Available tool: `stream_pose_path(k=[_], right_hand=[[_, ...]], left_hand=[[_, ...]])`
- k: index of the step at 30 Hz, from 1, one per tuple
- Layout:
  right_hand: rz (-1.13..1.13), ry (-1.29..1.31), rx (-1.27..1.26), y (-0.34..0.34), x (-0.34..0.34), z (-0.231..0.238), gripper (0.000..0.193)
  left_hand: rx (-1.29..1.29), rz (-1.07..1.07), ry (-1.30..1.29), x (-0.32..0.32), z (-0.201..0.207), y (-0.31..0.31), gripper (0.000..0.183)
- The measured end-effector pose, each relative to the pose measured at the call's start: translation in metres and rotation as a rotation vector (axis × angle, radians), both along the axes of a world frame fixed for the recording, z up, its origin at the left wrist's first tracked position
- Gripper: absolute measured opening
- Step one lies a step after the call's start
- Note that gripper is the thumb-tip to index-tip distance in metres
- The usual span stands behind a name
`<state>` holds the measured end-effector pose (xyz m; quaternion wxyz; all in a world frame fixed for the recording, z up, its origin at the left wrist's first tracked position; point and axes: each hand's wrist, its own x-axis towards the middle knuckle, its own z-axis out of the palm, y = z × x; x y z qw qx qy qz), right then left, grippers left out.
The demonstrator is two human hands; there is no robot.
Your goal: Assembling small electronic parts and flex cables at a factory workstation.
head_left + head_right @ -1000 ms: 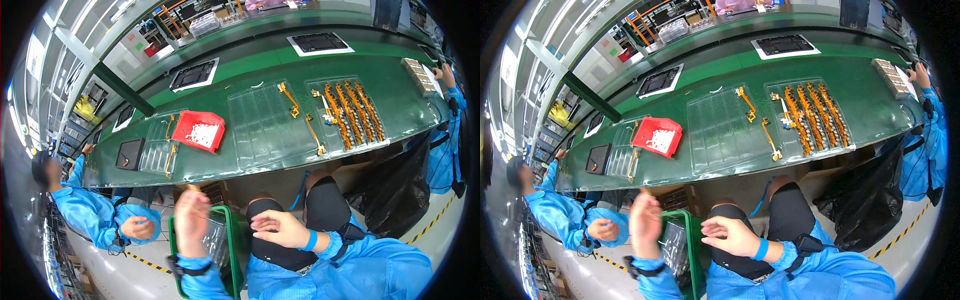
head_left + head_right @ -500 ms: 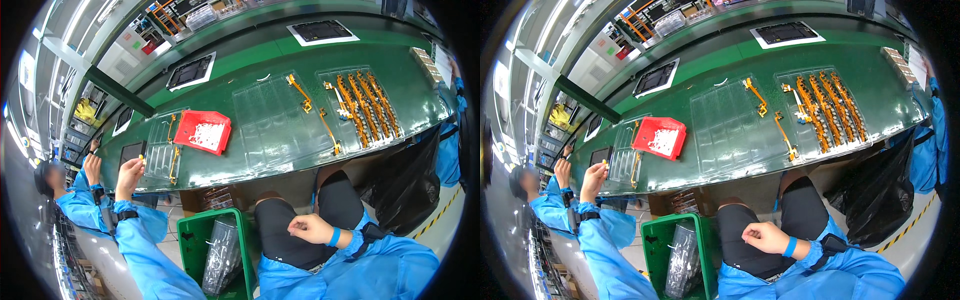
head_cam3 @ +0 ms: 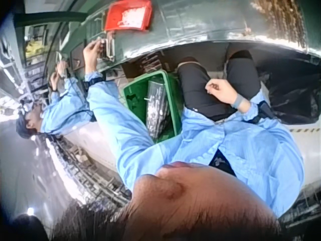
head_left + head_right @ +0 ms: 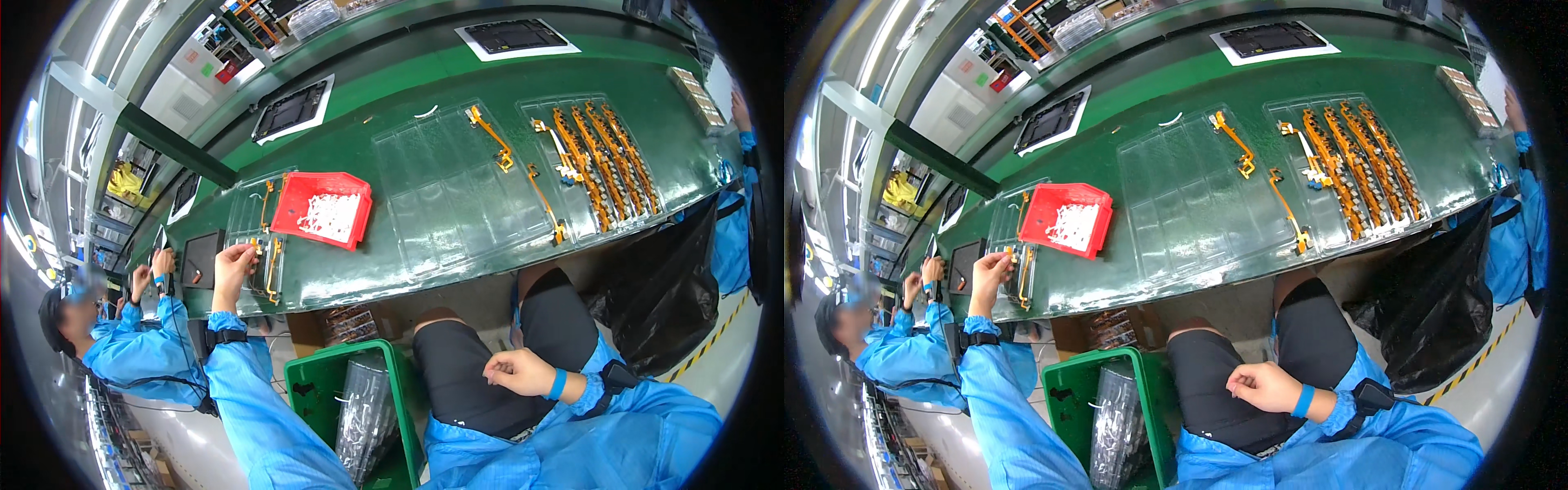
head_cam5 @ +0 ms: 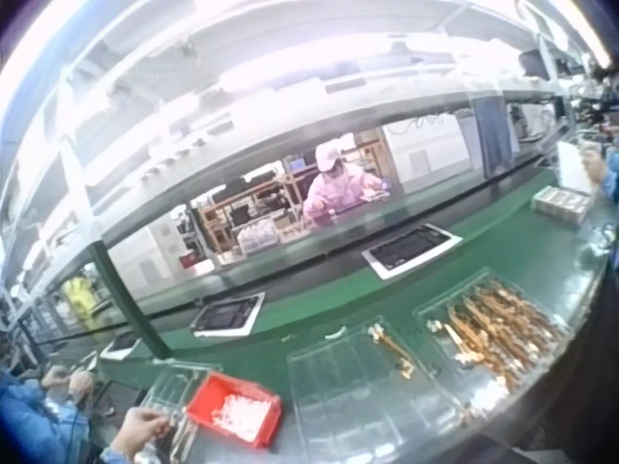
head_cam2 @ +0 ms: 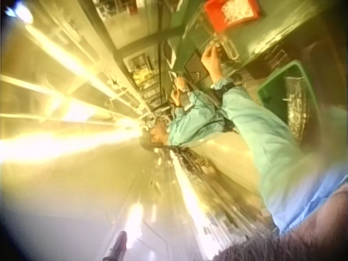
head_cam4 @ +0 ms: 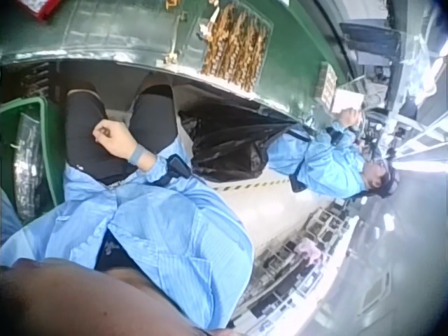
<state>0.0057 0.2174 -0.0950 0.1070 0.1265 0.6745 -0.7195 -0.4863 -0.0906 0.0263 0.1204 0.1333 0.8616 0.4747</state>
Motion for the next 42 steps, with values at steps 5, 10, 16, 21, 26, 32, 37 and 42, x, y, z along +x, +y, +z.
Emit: stream_pose_path(k=[5, 10, 16, 21, 26, 32, 37, 42], right_hand=[[0.033, -0.004, 0.008, -0.002, -0.002, 0.000, 0.012], [0.021, 0.019, 0.026, 0.002, 0.004, -0.002, 0.012], [-0.012, 0.010, 0.032, 0.007, 0.011, -0.005, 0.011], [0.005, 0.089, 0.112, 0.006, 0.009, -0.011, 0.016], [-0.010, 0.108, 0.117, 0.009, 0.007, 0.000, 0.017], [-0.001, 0.163, 0.178, 0.015, 0.019, 0.000, 0.015], [-0.071, 0.067, 0.029, 0.020, 0.029, -0.003, 0.011], [-0.028, 0.055, 0.029, 0.020, 0.027, 0.000, 0.011]], left_hand=[[-0.035, -0.099, 0.259, -0.013, -0.022, -0.021, 0.021], [-0.269, 0.000, 0.466, 0.007, -0.013, -0.003, 0.023], [-0.235, 0.120, 0.472, 0.029, -0.015, -0.030, 0.024], [-0.432, 0.024, 0.559, 0.042, -0.034, -0.044, 0.018], [-0.318, 0.034, 0.398, 0.032, -0.032, -0.049, 0.012], [-0.349, 0.086, 0.411, 0.037, -0.029, -0.050, 0.014], [-0.186, 0.110, 0.377, 0.049, -0.027, -0.028, 0.016], [-0.341, 0.067, 0.444, 0.057, -0.020, -0.045, 0.025]])
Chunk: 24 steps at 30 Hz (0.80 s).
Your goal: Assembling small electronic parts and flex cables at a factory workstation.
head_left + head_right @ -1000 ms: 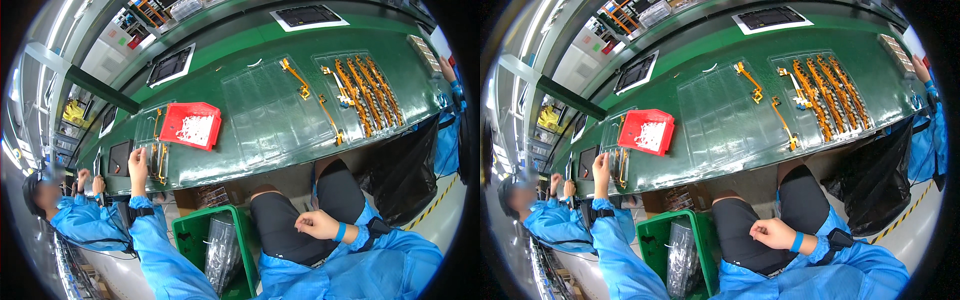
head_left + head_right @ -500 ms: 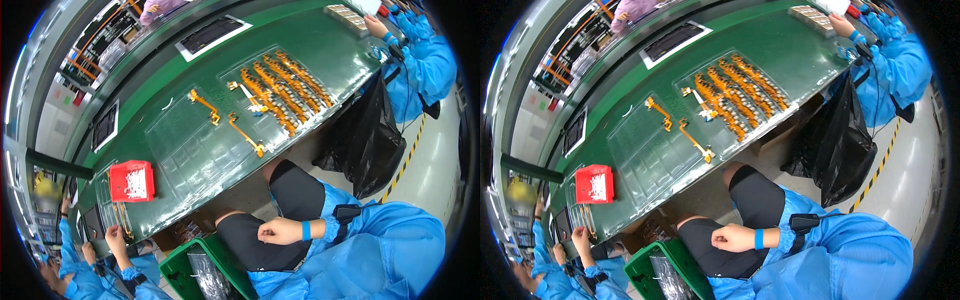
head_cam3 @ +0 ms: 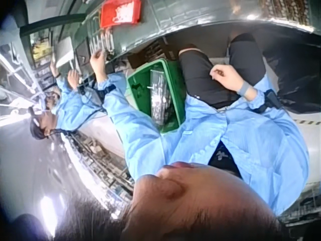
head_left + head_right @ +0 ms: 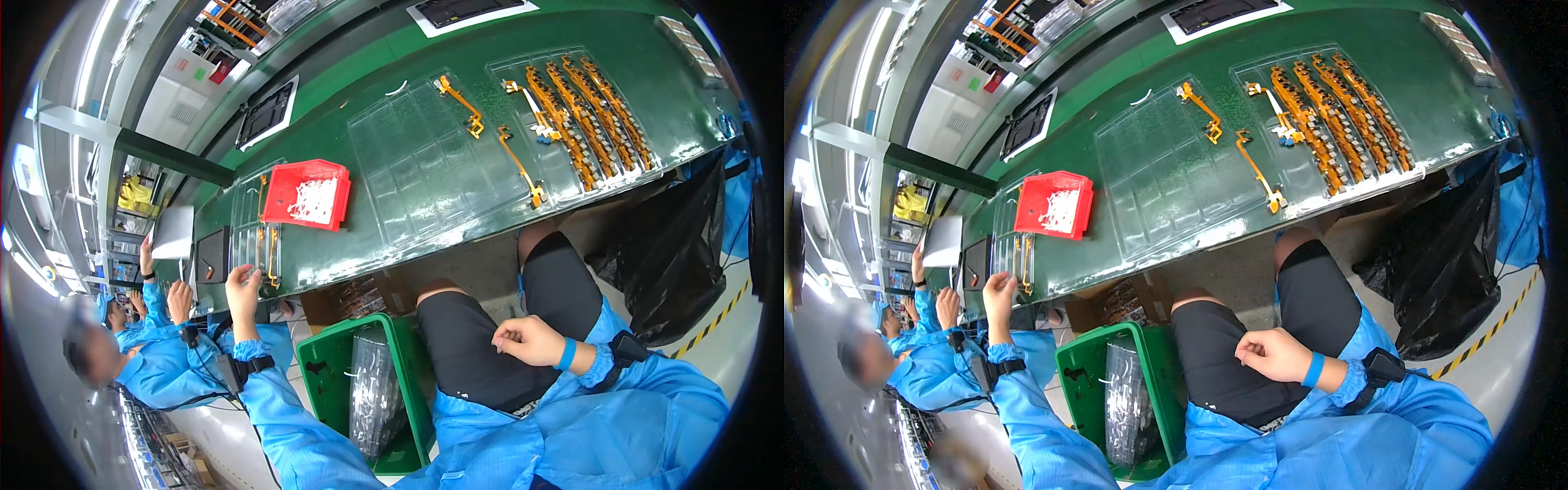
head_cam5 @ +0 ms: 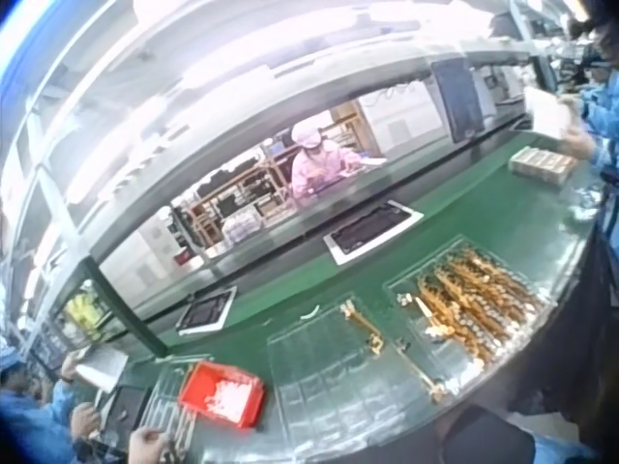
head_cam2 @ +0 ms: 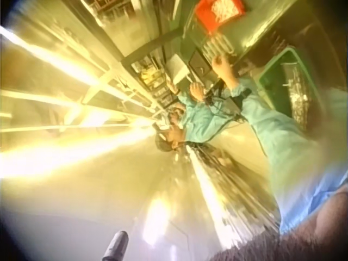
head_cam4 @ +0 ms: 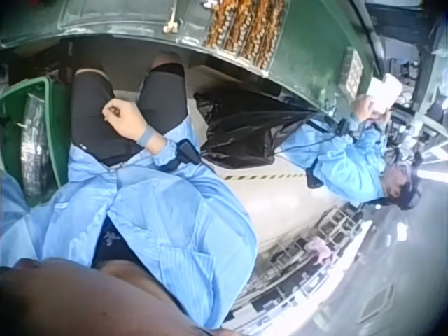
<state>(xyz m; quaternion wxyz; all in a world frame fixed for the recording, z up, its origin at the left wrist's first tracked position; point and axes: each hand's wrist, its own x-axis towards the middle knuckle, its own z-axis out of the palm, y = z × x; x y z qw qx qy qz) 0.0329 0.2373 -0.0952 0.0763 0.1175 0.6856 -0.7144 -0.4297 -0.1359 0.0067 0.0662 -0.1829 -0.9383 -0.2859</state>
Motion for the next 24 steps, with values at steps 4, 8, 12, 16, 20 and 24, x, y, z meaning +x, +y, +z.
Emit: stream_pose_path(k=[4, 8, 12, 16, 20, 24], right_hand=[[-0.051, 0.102, 0.123, 0.004, 0.005, 0.000, 0.016], [-0.018, 0.133, 0.142, 0.006, 0.003, -0.006, 0.016], [-0.129, 0.255, 0.591, 0.027, 0.005, -0.023, 0.012], [-0.102, 0.192, 0.811, 0.045, 0.015, -0.068, 0.013], [-0.041, 0.205, 0.846, 0.048, 0.020, -0.064, 0.014], [-0.065, 0.200, 0.847, 0.057, 0.029, -0.068, 0.015]], left_hand=[[0.103, 0.102, 0.442, 0.042, 0.039, 0.060, 0.023], [0.445, -0.140, 0.323, 0.150, 0.098, 0.132, 0.018], [0.234, -0.501, 0.237, 0.227, 0.092, 0.277, 0.009], [0.126, -0.716, 0.122, 0.233, 0.062, 0.381, 0.024], [-0.098, -0.651, 0.402, 0.216, 0.032, 0.437, 0.028], [-0.299, -0.588, 0.434, 0.196, 0.016, 0.447, 0.024]])
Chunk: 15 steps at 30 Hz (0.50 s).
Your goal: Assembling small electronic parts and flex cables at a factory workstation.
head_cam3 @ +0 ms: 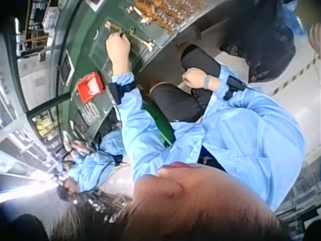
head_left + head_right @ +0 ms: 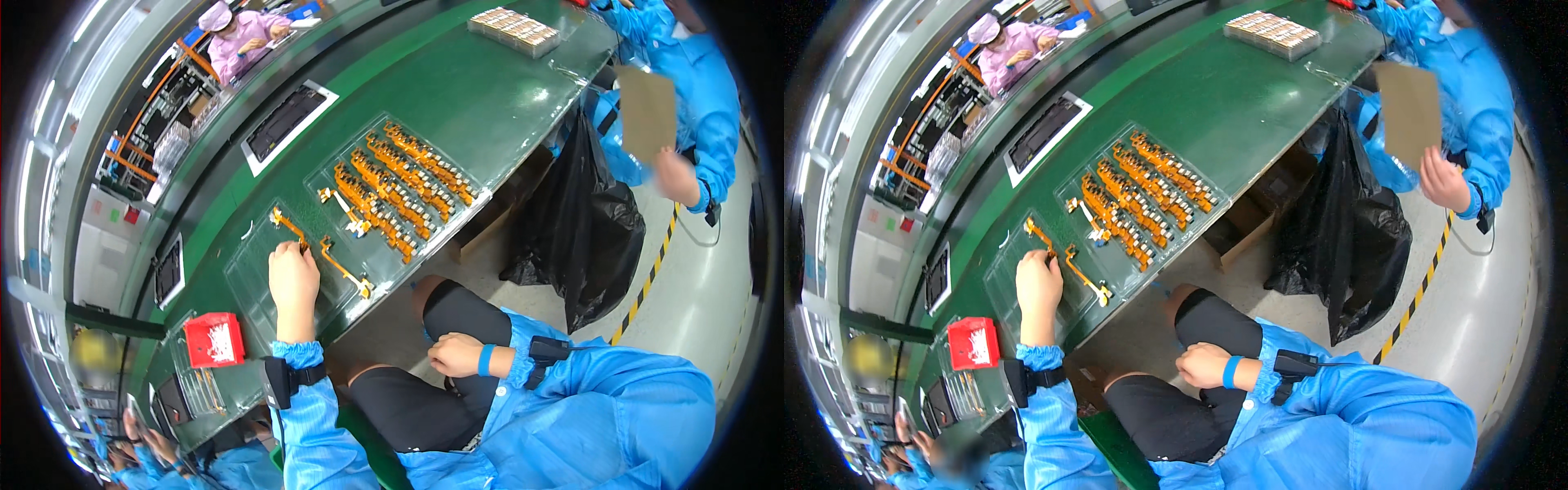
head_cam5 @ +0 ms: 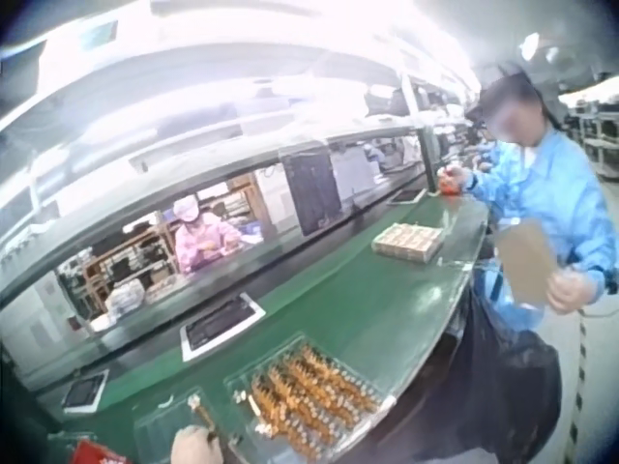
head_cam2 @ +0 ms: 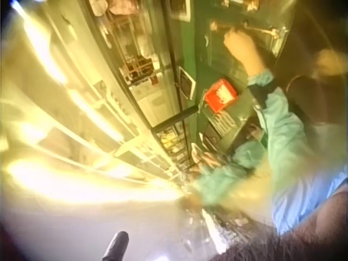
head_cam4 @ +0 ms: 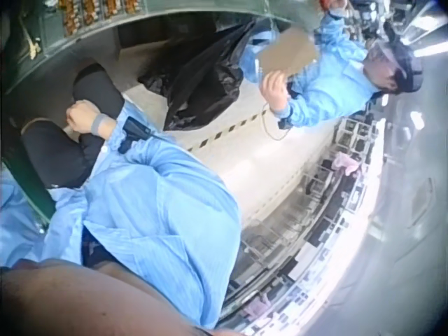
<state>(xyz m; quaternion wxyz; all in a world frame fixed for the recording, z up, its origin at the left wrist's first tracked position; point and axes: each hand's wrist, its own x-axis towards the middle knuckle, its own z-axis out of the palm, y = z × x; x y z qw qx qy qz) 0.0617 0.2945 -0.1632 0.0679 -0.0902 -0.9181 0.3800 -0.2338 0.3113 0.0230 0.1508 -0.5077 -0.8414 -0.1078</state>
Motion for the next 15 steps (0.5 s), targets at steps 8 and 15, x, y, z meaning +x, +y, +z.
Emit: stream_pose_path(k=[8, 15], right_hand=[[-0.040, 0.006, -0.087, 0.010, 0.005, 0.001, 0.015], [0.000, 0.039, -0.126, 0.009, 0.003, 0.019, 0.016]], left_hand=[[-0.205, 0.114, 0.014, 0.009, 0.022, 0.015, 0.021], [-0.187, 0.085, 0.053, 0.009, 0.029, 0.007, 0.021]])
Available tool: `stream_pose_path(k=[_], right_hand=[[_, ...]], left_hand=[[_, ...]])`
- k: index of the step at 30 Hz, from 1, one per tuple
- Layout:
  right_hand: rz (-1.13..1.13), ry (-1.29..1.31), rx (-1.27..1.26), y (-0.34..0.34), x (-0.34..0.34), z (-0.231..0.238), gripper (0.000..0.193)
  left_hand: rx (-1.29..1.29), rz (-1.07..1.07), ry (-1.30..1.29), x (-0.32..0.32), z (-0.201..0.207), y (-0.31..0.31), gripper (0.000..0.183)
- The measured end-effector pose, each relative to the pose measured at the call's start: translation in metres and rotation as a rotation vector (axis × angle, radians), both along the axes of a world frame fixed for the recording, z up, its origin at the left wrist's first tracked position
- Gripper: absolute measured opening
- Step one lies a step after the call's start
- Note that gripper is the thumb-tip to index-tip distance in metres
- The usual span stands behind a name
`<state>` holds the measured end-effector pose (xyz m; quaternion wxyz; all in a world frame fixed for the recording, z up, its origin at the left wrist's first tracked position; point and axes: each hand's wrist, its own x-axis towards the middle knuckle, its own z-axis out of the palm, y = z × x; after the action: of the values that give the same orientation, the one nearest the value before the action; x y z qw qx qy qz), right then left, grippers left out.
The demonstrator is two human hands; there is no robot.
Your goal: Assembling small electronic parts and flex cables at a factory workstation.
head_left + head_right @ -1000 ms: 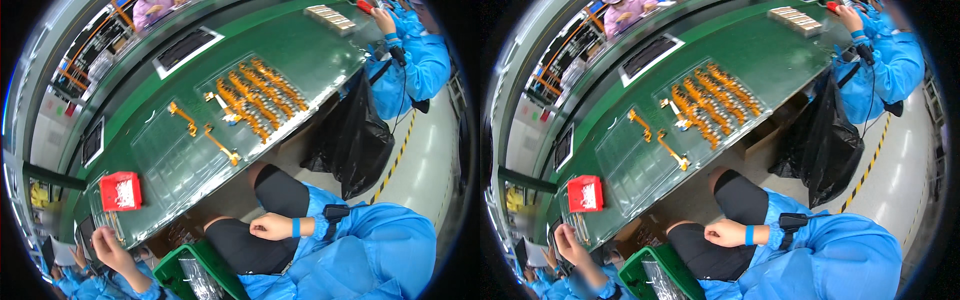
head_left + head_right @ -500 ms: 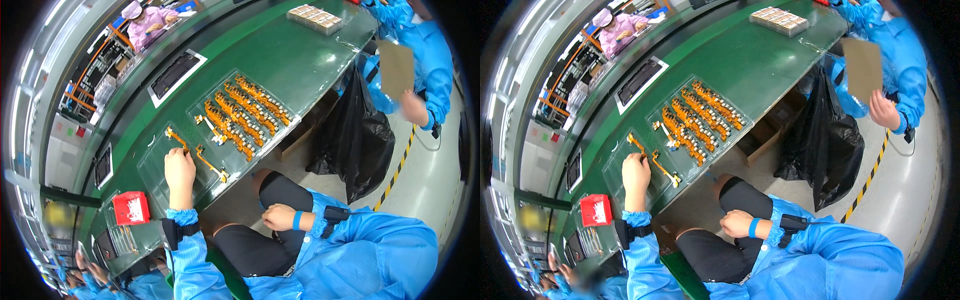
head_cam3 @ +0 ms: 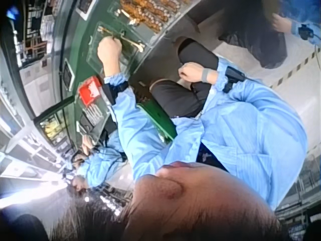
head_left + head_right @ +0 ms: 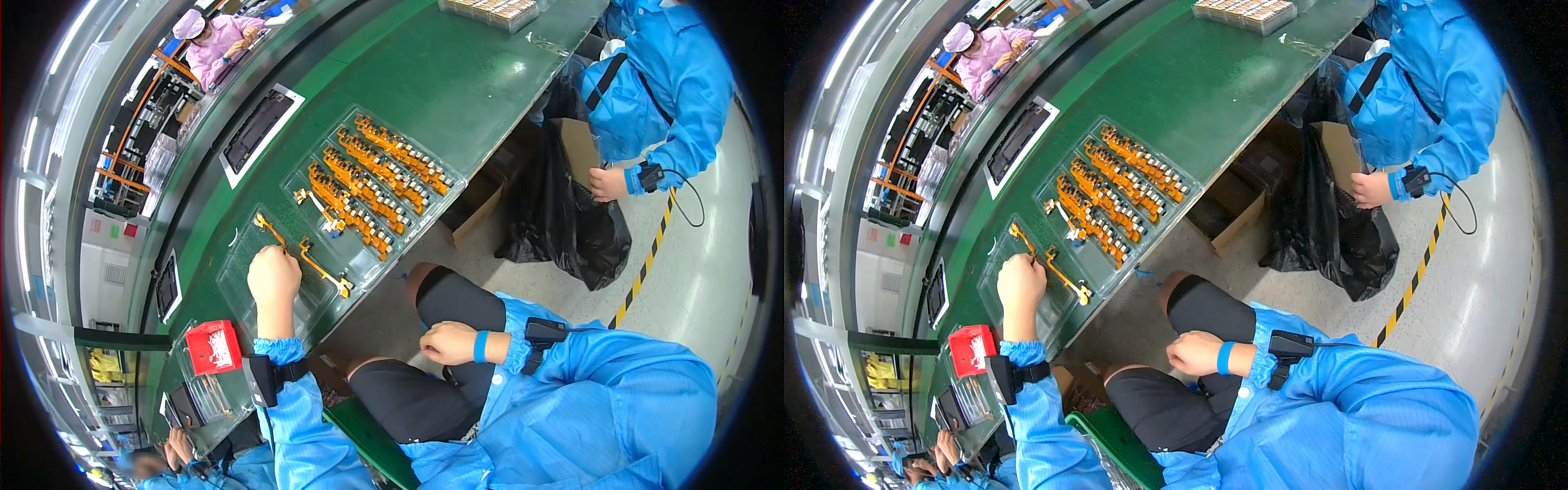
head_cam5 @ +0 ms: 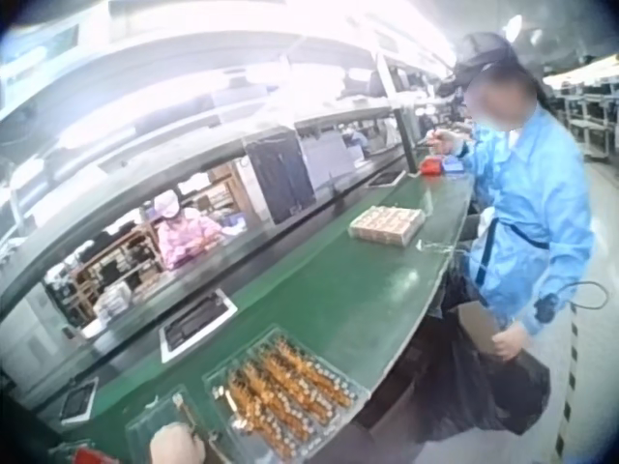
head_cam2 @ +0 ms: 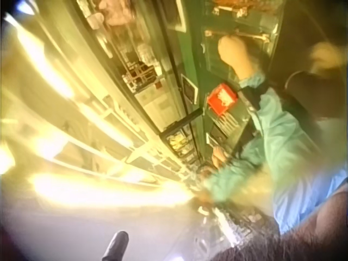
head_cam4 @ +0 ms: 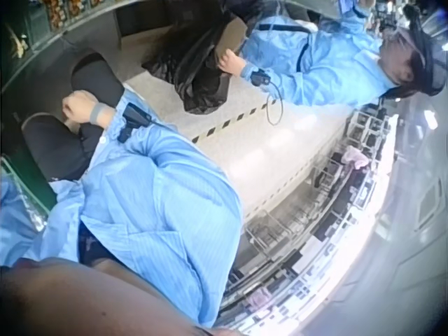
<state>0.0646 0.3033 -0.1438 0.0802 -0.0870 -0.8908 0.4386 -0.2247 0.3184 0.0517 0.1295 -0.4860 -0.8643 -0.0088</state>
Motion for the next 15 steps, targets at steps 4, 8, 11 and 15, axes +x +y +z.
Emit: stream_pose_path(k=[4, 8, 11, 15], right_hand=[[-0.124, 0.382, -0.159, 0.002, -0.012, 0.067, 0.011], [-0.382, 0.681, 0.201, 0.025, -0.056, 0.168, 0.012], [-0.496, 0.496, 0.464, 0.044, -0.103, 0.180, 0.018], [-0.577, 0.234, 0.588, 0.053, -0.130, 0.159, 0.024]], left_hand=[[-0.040, 0.132, -0.020, 0.001, 0.001, 0.004, 0.022], [0.124, 0.185, -0.068, 0.007, 0.001, 0.009, 0.023], [0.180, 0.204, -0.153, 0.004, 0.008, 0.009, 0.024], [0.248, 0.170, -0.192, -0.007, 0.006, 0.011, 0.024]])
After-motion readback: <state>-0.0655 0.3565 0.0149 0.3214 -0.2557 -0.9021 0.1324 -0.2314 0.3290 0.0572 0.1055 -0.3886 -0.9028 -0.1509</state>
